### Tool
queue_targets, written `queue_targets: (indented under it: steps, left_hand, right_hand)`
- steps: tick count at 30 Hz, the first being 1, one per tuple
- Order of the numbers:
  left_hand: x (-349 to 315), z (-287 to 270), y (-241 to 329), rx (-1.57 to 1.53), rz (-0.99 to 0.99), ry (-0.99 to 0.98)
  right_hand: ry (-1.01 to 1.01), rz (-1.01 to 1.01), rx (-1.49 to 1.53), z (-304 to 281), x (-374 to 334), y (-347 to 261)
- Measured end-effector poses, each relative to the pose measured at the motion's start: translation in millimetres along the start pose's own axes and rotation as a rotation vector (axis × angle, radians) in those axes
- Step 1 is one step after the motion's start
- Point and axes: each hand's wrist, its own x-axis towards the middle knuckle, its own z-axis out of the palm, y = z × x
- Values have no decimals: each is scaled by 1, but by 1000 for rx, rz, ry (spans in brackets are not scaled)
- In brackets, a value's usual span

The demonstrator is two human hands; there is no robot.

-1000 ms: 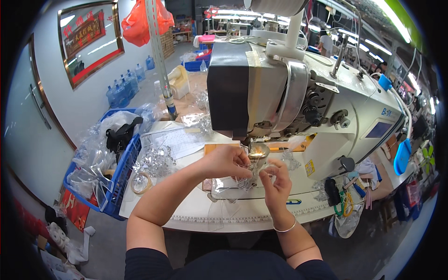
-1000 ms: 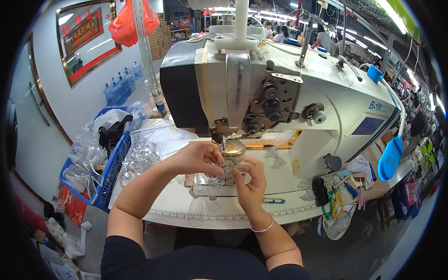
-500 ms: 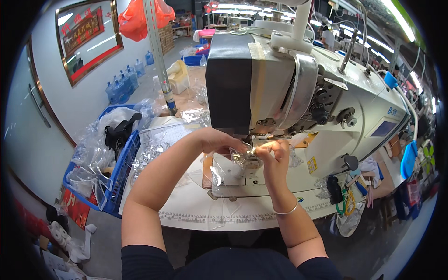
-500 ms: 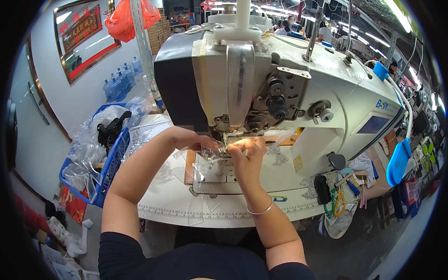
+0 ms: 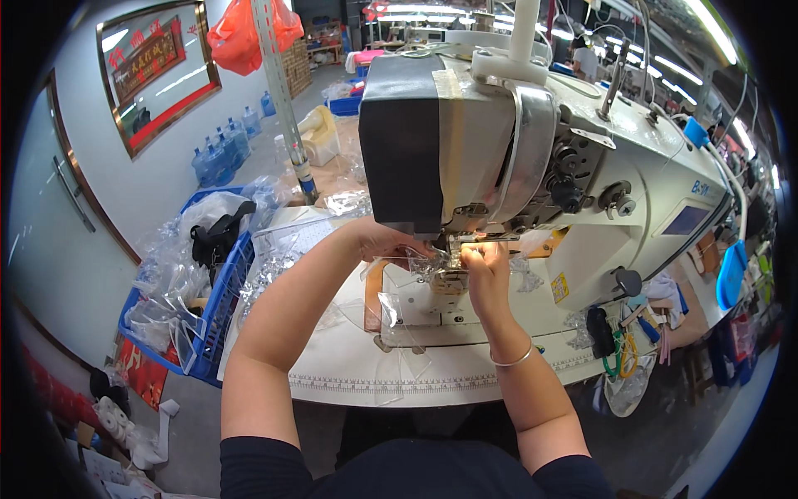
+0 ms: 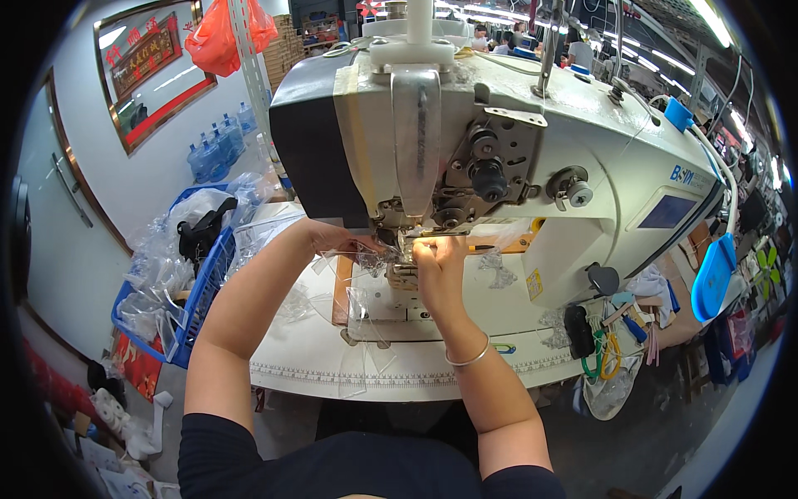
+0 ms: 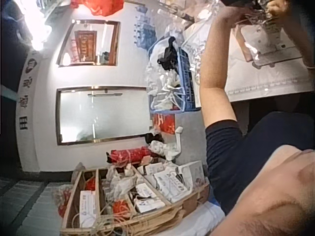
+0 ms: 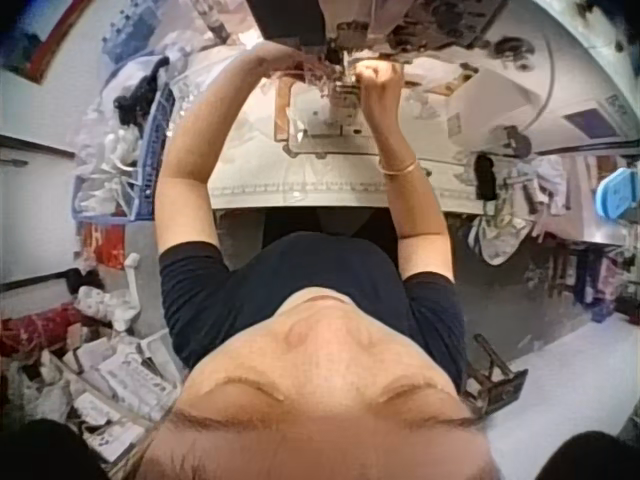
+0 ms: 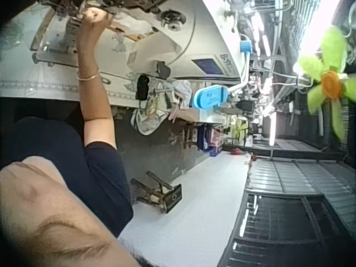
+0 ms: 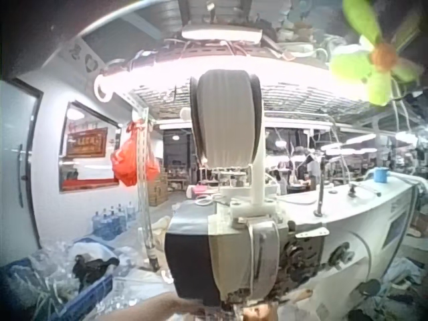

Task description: The person assembles small transparent plastic pieces by hand, then uses a sewing machine to stitch them together. They trim excess thread with scissors and repeat the process with additional pieces.

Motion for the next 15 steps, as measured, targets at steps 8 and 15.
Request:
queue_targets:
  steps: [8, 15]
  left_hand:
    - [1, -3, 3, -12, 1, -38]
    - [-10, -2, 1, -20, 38, 38]
  right_hand:
    - [26, -33, -41, 4, -1, -2]
    - [114, -160, -21, 9, 3, -3]
